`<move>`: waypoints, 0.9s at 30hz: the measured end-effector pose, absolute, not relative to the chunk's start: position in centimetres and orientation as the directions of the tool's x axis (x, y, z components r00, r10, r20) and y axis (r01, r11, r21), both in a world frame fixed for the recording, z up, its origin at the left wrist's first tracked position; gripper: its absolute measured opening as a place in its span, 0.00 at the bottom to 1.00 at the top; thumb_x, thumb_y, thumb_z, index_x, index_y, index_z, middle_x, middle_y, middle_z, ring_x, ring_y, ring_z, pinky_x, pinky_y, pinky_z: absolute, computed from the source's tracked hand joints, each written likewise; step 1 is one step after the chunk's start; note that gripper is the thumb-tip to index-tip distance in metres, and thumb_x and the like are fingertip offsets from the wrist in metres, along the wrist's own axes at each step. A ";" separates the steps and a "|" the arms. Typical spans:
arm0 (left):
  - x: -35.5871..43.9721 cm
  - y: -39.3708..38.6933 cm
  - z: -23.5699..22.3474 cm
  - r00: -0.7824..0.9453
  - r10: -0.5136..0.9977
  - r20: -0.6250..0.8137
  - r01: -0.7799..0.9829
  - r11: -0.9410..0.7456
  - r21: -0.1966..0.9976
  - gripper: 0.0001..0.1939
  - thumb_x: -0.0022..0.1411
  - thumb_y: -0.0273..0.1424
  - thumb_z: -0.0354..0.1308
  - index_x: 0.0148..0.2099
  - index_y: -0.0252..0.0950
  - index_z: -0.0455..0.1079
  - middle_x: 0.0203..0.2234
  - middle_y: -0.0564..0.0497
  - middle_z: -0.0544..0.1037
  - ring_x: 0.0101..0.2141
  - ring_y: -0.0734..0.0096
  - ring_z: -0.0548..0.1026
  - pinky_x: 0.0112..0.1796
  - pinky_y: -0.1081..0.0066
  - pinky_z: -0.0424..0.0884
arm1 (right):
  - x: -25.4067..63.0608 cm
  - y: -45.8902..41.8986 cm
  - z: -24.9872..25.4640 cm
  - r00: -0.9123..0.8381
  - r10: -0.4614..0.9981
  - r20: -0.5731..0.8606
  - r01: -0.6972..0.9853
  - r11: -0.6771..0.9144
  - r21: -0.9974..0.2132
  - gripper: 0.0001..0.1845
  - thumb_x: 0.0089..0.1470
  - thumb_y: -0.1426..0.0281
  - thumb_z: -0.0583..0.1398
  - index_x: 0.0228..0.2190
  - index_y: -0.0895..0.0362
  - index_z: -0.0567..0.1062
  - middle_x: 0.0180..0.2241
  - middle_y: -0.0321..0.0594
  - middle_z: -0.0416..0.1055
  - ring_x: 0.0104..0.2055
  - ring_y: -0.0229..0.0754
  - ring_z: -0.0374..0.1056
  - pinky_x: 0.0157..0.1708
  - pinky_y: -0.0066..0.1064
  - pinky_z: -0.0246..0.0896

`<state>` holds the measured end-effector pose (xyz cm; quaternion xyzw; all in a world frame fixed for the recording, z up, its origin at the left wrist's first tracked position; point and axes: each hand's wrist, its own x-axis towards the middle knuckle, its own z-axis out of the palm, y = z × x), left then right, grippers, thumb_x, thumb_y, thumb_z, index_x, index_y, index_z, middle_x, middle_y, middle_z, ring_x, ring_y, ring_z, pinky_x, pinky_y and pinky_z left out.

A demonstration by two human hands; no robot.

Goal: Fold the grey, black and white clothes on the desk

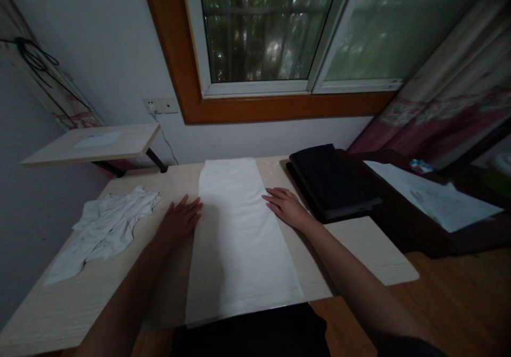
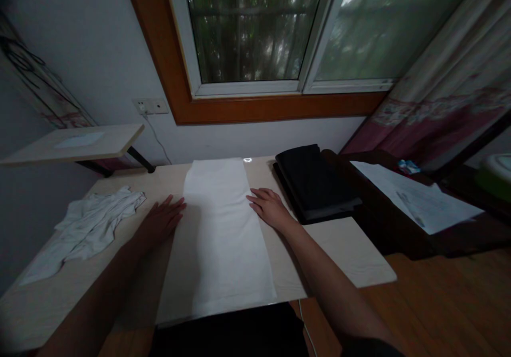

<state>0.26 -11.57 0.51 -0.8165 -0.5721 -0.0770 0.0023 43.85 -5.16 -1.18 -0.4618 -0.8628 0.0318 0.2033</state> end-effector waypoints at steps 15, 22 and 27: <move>9.7 -10.8 0.6 0.345 0.904 0.251 0.933 -0.360 0.013 0.24 0.74 0.33 0.44 0.68 0.34 0.65 0.69 0.42 0.62 0.70 0.50 0.57 0.66 0.43 0.56 | 31.6 -7.7 -0.1 -0.461 0.817 0.346 0.762 0.564 -0.318 0.29 0.68 0.60 0.56 0.67 0.53 0.64 0.69 0.48 0.59 0.71 0.54 0.54 0.69 0.53 0.52; 7.0 -11.9 -1.0 0.393 0.860 0.326 0.897 -0.436 0.070 0.27 0.75 0.39 0.43 0.72 0.40 0.59 0.70 0.41 0.61 0.70 0.50 0.57 0.66 0.42 0.55 | 34.0 -7.6 -1.5 -0.481 0.777 0.406 0.731 0.611 -0.304 0.34 0.65 0.55 0.59 0.68 0.49 0.63 0.68 0.47 0.61 0.70 0.58 0.56 0.69 0.58 0.50; 2.2 -12.5 -1.4 0.389 0.870 0.302 0.904 -0.425 0.058 0.25 0.76 0.39 0.43 0.70 0.43 0.62 0.70 0.44 0.62 0.69 0.51 0.59 0.65 0.44 0.58 | 38.6 -7.0 -1.3 -0.428 0.804 0.412 0.777 0.560 -0.288 0.25 0.69 0.66 0.54 0.64 0.52 0.68 0.67 0.49 0.62 0.71 0.56 0.55 0.68 0.57 0.53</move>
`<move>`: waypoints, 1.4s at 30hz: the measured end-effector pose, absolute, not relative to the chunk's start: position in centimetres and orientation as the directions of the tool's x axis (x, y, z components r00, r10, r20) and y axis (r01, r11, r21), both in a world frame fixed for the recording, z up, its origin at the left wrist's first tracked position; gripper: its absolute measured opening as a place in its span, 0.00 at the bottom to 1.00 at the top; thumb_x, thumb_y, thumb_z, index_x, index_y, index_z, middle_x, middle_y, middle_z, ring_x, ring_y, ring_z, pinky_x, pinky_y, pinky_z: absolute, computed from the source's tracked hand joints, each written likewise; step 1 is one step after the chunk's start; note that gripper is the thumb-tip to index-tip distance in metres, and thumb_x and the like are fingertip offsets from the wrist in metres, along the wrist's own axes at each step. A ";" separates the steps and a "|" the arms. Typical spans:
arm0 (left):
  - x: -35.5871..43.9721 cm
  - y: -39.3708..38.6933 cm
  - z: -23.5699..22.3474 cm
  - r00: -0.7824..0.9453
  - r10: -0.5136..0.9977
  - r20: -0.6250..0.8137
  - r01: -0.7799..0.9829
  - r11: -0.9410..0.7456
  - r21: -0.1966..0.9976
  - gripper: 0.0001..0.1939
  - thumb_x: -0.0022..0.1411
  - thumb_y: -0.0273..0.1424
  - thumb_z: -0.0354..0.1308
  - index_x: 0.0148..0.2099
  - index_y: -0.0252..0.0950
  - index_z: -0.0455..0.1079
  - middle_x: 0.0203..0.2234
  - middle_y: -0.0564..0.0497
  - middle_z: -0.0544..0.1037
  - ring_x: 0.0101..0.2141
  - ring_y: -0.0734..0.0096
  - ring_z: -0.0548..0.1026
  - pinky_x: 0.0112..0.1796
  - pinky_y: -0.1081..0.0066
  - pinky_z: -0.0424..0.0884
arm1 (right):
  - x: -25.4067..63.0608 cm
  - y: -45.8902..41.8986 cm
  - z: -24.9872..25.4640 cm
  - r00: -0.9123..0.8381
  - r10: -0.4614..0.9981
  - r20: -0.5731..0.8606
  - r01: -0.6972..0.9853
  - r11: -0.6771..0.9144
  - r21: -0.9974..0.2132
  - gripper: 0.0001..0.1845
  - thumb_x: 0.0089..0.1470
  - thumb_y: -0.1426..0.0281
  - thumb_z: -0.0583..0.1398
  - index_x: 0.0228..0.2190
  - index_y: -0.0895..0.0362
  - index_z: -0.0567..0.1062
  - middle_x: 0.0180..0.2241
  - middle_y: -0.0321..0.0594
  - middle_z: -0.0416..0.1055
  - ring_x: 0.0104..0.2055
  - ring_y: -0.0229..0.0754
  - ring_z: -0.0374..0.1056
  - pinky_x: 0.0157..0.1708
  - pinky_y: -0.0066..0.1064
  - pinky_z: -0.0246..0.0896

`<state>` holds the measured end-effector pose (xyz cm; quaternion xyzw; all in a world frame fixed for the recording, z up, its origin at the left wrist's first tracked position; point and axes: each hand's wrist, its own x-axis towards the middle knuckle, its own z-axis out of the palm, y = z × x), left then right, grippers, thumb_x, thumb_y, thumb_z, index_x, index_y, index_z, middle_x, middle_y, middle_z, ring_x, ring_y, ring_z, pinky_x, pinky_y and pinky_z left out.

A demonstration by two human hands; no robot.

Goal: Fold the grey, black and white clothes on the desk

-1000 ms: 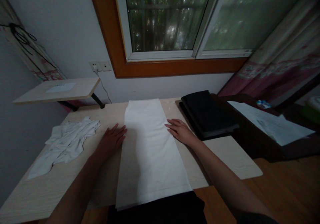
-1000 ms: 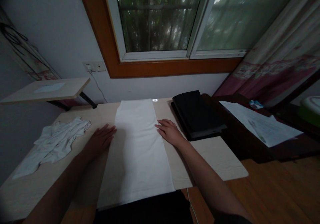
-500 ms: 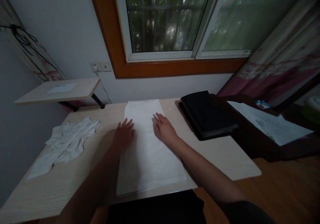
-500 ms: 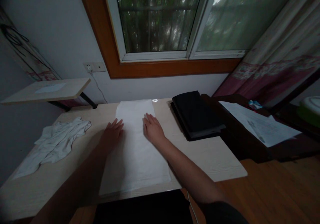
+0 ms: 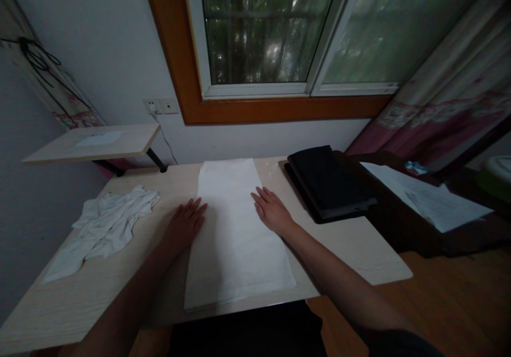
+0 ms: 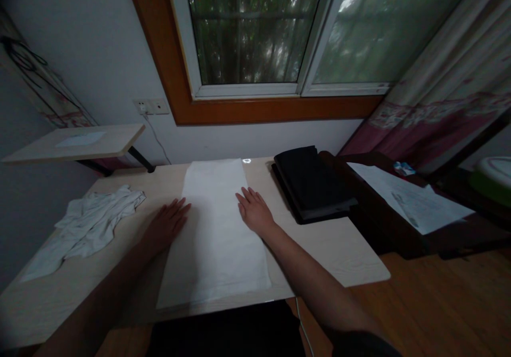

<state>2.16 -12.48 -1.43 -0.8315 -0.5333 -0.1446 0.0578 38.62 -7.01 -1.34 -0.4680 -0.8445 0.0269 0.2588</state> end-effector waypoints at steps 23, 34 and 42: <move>-1.9 -14.3 1.1 0.766 0.628 0.137 0.630 -0.776 0.031 0.33 0.61 0.45 0.67 0.67 0.55 0.65 0.65 0.50 0.70 0.65 0.52 0.64 0.64 0.50 0.58 | 45.2 -9.8 0.3 -0.727 0.634 0.263 0.440 0.725 -0.530 0.17 0.58 0.64 0.69 0.49 0.38 0.82 0.68 0.38 0.61 0.72 0.57 0.52 0.67 0.56 0.53; -2.6 -13.4 2.9 0.772 0.603 0.203 0.609 -0.792 0.038 0.22 0.74 0.33 0.53 0.66 0.55 0.66 0.58 0.52 0.77 0.61 0.63 0.70 0.62 0.58 0.65 | 45.1 -9.7 -0.1 -0.703 0.648 0.293 0.415 0.708 -0.571 0.13 0.63 0.55 0.62 0.45 0.40 0.84 0.60 0.39 0.72 0.69 0.54 0.56 0.66 0.54 0.56; 0.2 -12.8 2.2 0.781 0.591 0.202 0.597 -0.801 0.034 0.22 0.73 0.34 0.53 0.67 0.53 0.66 0.61 0.52 0.75 0.62 0.61 0.69 0.65 0.55 0.61 | 45.4 -9.6 -0.6 -0.684 0.672 0.284 0.415 0.678 -0.607 0.16 0.63 0.52 0.60 0.46 0.40 0.84 0.59 0.38 0.73 0.70 0.55 0.56 0.67 0.54 0.55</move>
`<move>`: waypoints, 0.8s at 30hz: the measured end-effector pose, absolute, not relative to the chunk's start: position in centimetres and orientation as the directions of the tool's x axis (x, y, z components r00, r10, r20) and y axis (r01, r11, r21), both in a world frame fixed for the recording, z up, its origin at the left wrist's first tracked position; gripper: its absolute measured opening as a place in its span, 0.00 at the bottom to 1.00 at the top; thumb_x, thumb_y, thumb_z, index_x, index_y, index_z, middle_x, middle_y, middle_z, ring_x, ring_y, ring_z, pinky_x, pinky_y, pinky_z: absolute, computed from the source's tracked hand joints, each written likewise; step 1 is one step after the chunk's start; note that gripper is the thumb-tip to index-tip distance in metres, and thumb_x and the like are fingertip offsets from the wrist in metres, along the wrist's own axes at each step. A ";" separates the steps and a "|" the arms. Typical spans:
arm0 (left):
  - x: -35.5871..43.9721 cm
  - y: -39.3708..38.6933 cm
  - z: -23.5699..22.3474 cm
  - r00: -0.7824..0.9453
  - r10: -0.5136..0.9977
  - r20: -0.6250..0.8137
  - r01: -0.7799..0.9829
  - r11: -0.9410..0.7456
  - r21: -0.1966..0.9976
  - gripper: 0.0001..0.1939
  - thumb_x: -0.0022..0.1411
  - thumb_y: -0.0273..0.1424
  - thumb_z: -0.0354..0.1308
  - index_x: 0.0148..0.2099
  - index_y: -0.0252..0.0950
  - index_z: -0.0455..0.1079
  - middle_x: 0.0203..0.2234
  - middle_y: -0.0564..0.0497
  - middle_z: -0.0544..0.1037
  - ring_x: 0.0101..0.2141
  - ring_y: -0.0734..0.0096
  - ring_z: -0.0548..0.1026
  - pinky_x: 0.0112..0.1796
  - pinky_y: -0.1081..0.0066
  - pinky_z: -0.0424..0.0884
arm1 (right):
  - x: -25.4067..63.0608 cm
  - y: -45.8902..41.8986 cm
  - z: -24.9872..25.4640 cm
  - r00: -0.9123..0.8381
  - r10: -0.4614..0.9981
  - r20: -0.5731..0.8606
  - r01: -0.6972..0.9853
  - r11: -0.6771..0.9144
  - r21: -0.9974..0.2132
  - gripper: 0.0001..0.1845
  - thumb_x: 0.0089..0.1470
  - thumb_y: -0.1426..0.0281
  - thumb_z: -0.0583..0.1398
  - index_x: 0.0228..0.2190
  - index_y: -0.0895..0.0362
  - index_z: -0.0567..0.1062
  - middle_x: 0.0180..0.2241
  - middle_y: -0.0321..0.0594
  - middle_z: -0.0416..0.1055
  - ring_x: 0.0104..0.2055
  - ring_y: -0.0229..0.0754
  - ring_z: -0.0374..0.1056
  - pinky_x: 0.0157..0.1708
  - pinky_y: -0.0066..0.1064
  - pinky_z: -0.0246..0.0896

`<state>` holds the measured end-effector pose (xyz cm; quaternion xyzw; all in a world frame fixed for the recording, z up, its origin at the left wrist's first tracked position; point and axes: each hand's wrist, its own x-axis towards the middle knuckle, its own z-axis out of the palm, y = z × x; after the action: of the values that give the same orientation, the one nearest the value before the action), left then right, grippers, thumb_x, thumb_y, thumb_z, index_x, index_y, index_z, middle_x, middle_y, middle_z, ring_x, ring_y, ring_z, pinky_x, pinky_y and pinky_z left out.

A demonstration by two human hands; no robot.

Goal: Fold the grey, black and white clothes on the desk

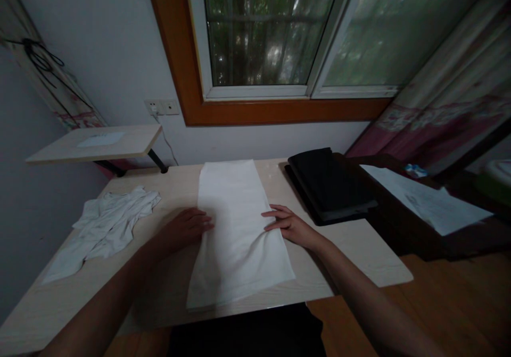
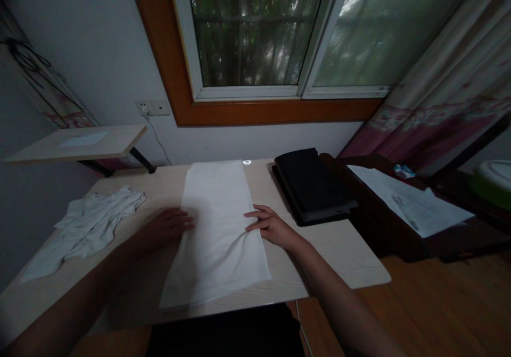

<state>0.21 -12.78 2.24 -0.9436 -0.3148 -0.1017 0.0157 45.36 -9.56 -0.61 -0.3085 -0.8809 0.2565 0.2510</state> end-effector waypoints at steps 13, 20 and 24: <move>1.0 -14.6 0.6 0.813 0.516 0.272 0.456 -0.853 0.253 0.21 0.75 0.31 0.47 0.66 0.50 0.68 0.59 0.50 0.77 0.63 0.65 0.70 0.60 0.59 0.71 | 45.1 -9.9 -0.2 -0.663 0.680 0.312 0.325 0.637 -0.699 0.14 0.61 0.53 0.63 0.42 0.43 0.86 0.53 0.42 0.78 0.73 0.54 0.50 0.68 0.56 0.51; 1.3 -16.6 4.5 0.769 0.615 0.174 0.459 -0.721 0.519 0.19 0.74 0.37 0.50 0.61 0.44 0.72 0.52 0.46 0.82 0.51 0.62 0.80 0.52 0.63 0.75 | 45.3 -9.6 3.1 -0.722 0.667 0.185 0.182 0.441 -0.879 0.12 0.59 0.55 0.67 0.40 0.46 0.86 0.41 0.41 0.83 0.61 0.51 0.70 0.71 0.61 0.31; 1.3 -17.3 7.4 0.720 0.649 0.246 0.350 -0.646 0.678 0.24 0.75 0.44 0.44 0.41 0.37 0.77 0.29 0.45 0.81 0.31 0.66 0.80 0.34 0.70 0.73 | 44.9 -8.9 5.9 -0.784 0.605 0.137 0.038 0.267 -0.963 0.12 0.57 0.56 0.69 0.36 0.51 0.86 0.36 0.40 0.84 0.39 0.42 0.80 0.64 0.48 0.60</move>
<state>1.29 -17.34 7.38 -0.8744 -0.2856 -0.2418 -0.3089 44.86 -8.94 5.92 -0.2128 -0.7555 0.5668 0.2502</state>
